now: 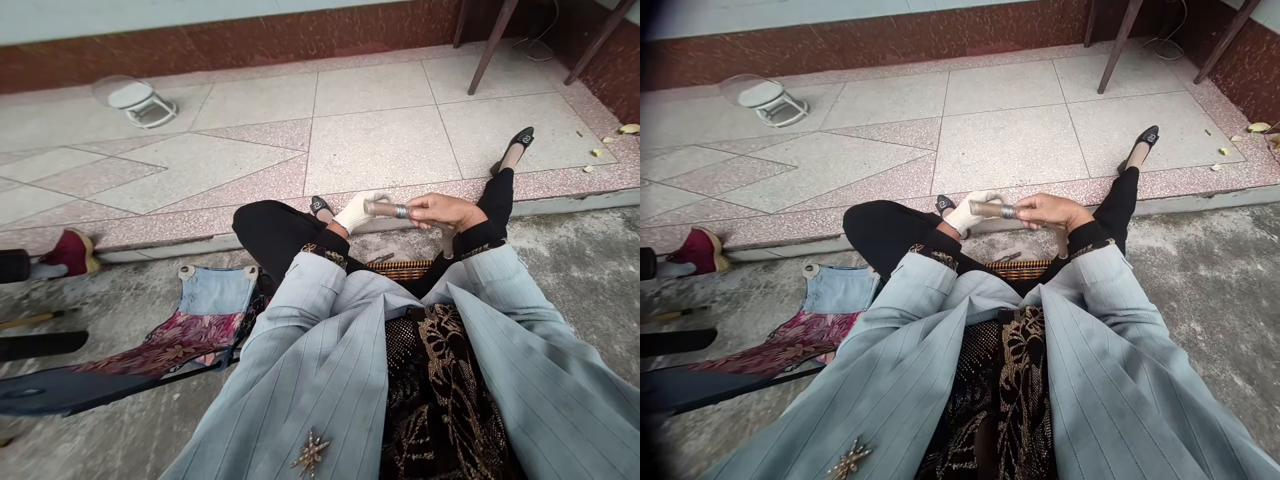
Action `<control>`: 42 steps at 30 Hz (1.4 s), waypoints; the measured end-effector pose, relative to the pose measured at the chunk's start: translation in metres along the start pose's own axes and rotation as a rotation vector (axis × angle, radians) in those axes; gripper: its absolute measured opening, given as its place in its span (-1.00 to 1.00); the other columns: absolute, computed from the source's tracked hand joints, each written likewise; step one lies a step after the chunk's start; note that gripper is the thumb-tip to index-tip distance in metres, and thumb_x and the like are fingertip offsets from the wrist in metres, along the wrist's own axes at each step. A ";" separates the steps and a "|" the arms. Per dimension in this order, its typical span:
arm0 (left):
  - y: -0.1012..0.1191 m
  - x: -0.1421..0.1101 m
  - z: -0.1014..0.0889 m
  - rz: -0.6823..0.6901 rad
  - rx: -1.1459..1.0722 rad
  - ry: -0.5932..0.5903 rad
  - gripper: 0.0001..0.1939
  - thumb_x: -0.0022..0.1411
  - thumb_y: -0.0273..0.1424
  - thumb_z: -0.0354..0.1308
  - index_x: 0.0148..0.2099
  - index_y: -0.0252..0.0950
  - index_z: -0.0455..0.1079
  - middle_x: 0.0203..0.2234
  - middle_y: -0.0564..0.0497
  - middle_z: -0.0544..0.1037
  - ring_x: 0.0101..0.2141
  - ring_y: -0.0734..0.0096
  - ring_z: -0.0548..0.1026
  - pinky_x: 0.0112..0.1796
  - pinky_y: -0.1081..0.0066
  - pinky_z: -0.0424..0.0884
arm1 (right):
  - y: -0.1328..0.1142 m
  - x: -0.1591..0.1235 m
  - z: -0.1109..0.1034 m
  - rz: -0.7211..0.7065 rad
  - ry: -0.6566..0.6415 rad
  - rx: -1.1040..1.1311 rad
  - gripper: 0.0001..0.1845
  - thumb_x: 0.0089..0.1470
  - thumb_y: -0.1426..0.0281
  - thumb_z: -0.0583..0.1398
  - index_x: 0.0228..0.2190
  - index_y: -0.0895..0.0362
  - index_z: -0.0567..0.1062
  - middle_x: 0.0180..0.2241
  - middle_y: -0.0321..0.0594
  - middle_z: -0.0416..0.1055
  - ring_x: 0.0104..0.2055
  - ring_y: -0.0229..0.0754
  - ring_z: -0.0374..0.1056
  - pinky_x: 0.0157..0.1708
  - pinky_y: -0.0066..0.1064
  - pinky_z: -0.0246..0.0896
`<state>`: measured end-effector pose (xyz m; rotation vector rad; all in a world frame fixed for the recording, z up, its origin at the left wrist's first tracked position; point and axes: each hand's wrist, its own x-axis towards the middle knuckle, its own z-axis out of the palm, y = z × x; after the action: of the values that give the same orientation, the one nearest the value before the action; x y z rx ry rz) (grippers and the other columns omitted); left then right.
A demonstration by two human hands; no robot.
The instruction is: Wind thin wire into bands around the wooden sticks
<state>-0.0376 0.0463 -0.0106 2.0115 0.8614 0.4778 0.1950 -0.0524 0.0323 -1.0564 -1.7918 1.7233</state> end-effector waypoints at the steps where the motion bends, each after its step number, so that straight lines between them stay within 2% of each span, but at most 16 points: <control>1: 0.002 0.000 -0.002 0.003 0.014 -0.019 -0.82 0.14 -0.38 0.10 -0.27 -0.37 0.47 -0.51 0.09 0.42 -0.49 0.55 0.31 -0.41 0.50 0.21 | 0.003 0.002 -0.001 0.071 -0.054 -0.053 -0.67 0.15 0.11 0.25 -0.32 0.14 0.48 -0.51 -0.36 0.33 -0.54 -0.37 0.19 -0.50 -0.49 0.12; 3: 0.008 -0.003 -0.002 0.029 0.052 -0.059 -0.78 0.16 -0.39 0.06 -0.24 -0.37 0.49 -0.52 0.09 0.43 -0.50 0.56 0.32 -0.41 0.50 0.21 | 0.009 0.006 -0.003 0.243 -0.092 -0.205 -0.72 0.14 0.16 0.26 -0.38 0.14 0.48 -0.55 -0.35 0.33 -0.56 -0.34 0.20 -0.50 -0.46 0.13; 4: 0.011 -0.005 -0.001 0.041 0.070 -0.074 -0.77 0.17 -0.39 0.05 -0.24 -0.37 0.49 -0.53 0.10 0.43 -0.50 0.56 0.33 -0.41 0.50 0.21 | 0.011 0.009 -0.004 0.329 -0.066 -0.287 -0.74 0.14 0.21 0.26 -0.42 0.14 0.48 -0.56 -0.33 0.34 -0.57 -0.32 0.22 -0.50 -0.44 0.14; 7: 0.019 -0.010 0.007 0.058 0.056 -0.114 -0.74 0.21 -0.35 0.04 -0.24 -0.36 0.51 -0.56 0.10 0.41 -0.52 0.55 0.33 -0.43 0.51 0.20 | 0.015 0.015 -0.006 0.499 0.125 -0.477 -0.77 0.17 0.30 0.24 -0.47 0.16 0.46 -0.55 -0.24 0.40 -0.55 -0.28 0.28 -0.46 -0.40 0.16; 10: 0.023 -0.013 0.020 0.055 -0.064 -0.175 -0.72 0.24 -0.30 0.04 -0.18 -0.36 0.50 -0.56 0.10 0.39 -0.54 0.56 0.31 -0.47 0.52 0.19 | 0.018 0.019 -0.007 0.463 0.432 -0.494 -0.81 0.20 0.31 0.20 -0.39 0.17 0.47 -0.49 -0.20 0.43 -0.53 -0.27 0.29 -0.45 -0.40 0.15; 12: 0.023 -0.014 0.026 0.036 -0.140 -0.213 -0.73 0.25 -0.30 0.03 -0.18 -0.36 0.47 -0.59 0.12 0.35 -0.57 0.57 0.27 -0.50 0.52 0.17 | 0.019 0.019 -0.006 0.367 0.592 -0.330 -0.83 0.21 0.32 0.19 -0.33 0.18 0.46 -0.49 -0.23 0.41 -0.55 -0.30 0.25 -0.49 -0.43 0.13; 13: 0.022 -0.014 0.027 0.022 -0.151 -0.216 -0.74 0.25 -0.31 0.03 -0.19 -0.36 0.46 -0.60 0.12 0.33 -0.58 0.57 0.26 -0.52 0.52 0.16 | 0.019 0.018 -0.005 0.312 0.624 -0.203 -0.83 0.21 0.31 0.19 -0.31 0.17 0.44 -0.49 -0.25 0.40 -0.55 -0.31 0.23 -0.51 -0.44 0.12; 15: 0.018 -0.015 0.029 0.007 -0.140 -0.190 -0.77 0.23 -0.32 0.04 -0.23 -0.34 0.47 -0.60 0.09 0.35 -0.59 0.55 0.27 -0.52 0.50 0.18 | 0.018 0.015 -0.002 0.197 0.577 0.049 -0.79 0.21 0.26 0.20 -0.31 0.17 0.42 -0.49 -0.27 0.37 -0.55 -0.33 0.21 -0.54 -0.47 0.11; 18: 0.010 -0.014 0.026 0.017 -0.069 -0.140 -0.80 0.19 -0.34 0.09 -0.26 -0.32 0.50 -0.55 0.01 0.45 -0.54 0.49 0.35 -0.46 0.45 0.26 | 0.013 0.007 0.001 0.074 0.333 0.220 -0.69 0.12 0.15 0.27 -0.32 0.17 0.45 -0.47 -0.29 0.38 -0.52 -0.36 0.22 -0.52 -0.51 0.11; 22: 0.000 -0.007 0.018 0.047 0.164 -0.079 -0.80 0.15 -0.37 0.10 -0.28 -0.32 0.53 -0.48 -0.03 0.52 -0.43 0.39 0.44 -0.36 0.41 0.29 | 0.009 -0.001 -0.002 0.079 0.034 0.136 -0.63 0.10 0.08 0.29 -0.35 0.17 0.48 -0.49 -0.34 0.36 -0.56 -0.40 0.16 -0.53 -0.51 0.05; 26: -0.001 -0.002 0.013 0.068 0.310 -0.075 -0.72 0.17 -0.33 0.06 -0.25 -0.35 0.55 -0.43 -0.01 0.55 -0.38 0.37 0.46 -0.30 0.41 0.27 | 0.013 0.001 -0.010 0.185 -0.113 -0.067 -0.57 0.10 0.04 0.26 -0.48 0.16 0.44 -0.54 -0.35 0.33 -0.57 -0.38 0.15 -0.51 -0.46 0.06; 31: 0.006 -0.006 0.014 0.110 0.352 -0.090 -0.67 0.22 -0.30 0.00 -0.21 -0.33 0.56 -0.37 0.01 0.58 -0.32 0.36 0.48 -0.26 0.42 0.27 | 0.025 0.010 -0.013 0.482 -0.092 -0.372 -0.64 0.11 0.13 0.26 -0.50 0.16 0.45 -0.59 -0.30 0.34 -0.60 -0.33 0.19 -0.52 -0.42 0.12; 35: 0.009 -0.008 0.018 0.125 0.316 -0.123 -0.67 0.22 -0.29 0.00 -0.22 -0.32 0.55 -0.36 0.01 0.58 -0.31 0.36 0.48 -0.25 0.41 0.27 | 0.029 0.015 -0.009 0.560 -0.063 -0.448 -0.65 0.12 0.17 0.26 -0.54 0.15 0.43 -0.59 -0.27 0.36 -0.61 -0.33 0.20 -0.56 -0.43 0.14; 37: 0.010 -0.008 0.019 0.123 0.283 -0.138 -0.67 0.22 -0.29 0.00 -0.22 -0.32 0.55 -0.37 0.01 0.57 -0.32 0.37 0.47 -0.25 0.42 0.26 | 0.029 0.017 -0.008 0.584 0.018 -0.486 -0.66 0.11 0.19 0.28 -0.54 0.15 0.44 -0.58 -0.23 0.39 -0.61 -0.31 0.23 -0.56 -0.42 0.16; 40: 0.011 -0.008 0.024 0.100 0.211 -0.158 -0.68 0.21 -0.28 0.02 -0.22 -0.33 0.54 -0.41 0.03 0.53 -0.37 0.41 0.43 -0.31 0.44 0.24 | 0.029 0.019 -0.010 0.609 0.210 -0.532 -0.67 0.13 0.20 0.27 -0.53 0.16 0.44 -0.56 -0.16 0.41 -0.58 -0.27 0.27 -0.54 -0.39 0.17; 42: 0.009 -0.009 0.028 0.053 0.088 -0.168 -0.67 0.22 -0.25 0.03 -0.19 -0.34 0.52 -0.45 0.04 0.49 -0.43 0.47 0.39 -0.37 0.47 0.23 | 0.030 0.018 -0.012 0.577 0.352 -0.449 -0.66 0.15 0.19 0.25 -0.52 0.15 0.41 -0.55 -0.17 0.40 -0.58 -0.27 0.25 -0.54 -0.40 0.16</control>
<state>-0.0232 0.0198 -0.0183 2.1256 0.7384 0.2995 0.1999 -0.0325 0.0015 -2.0872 -1.7816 1.2964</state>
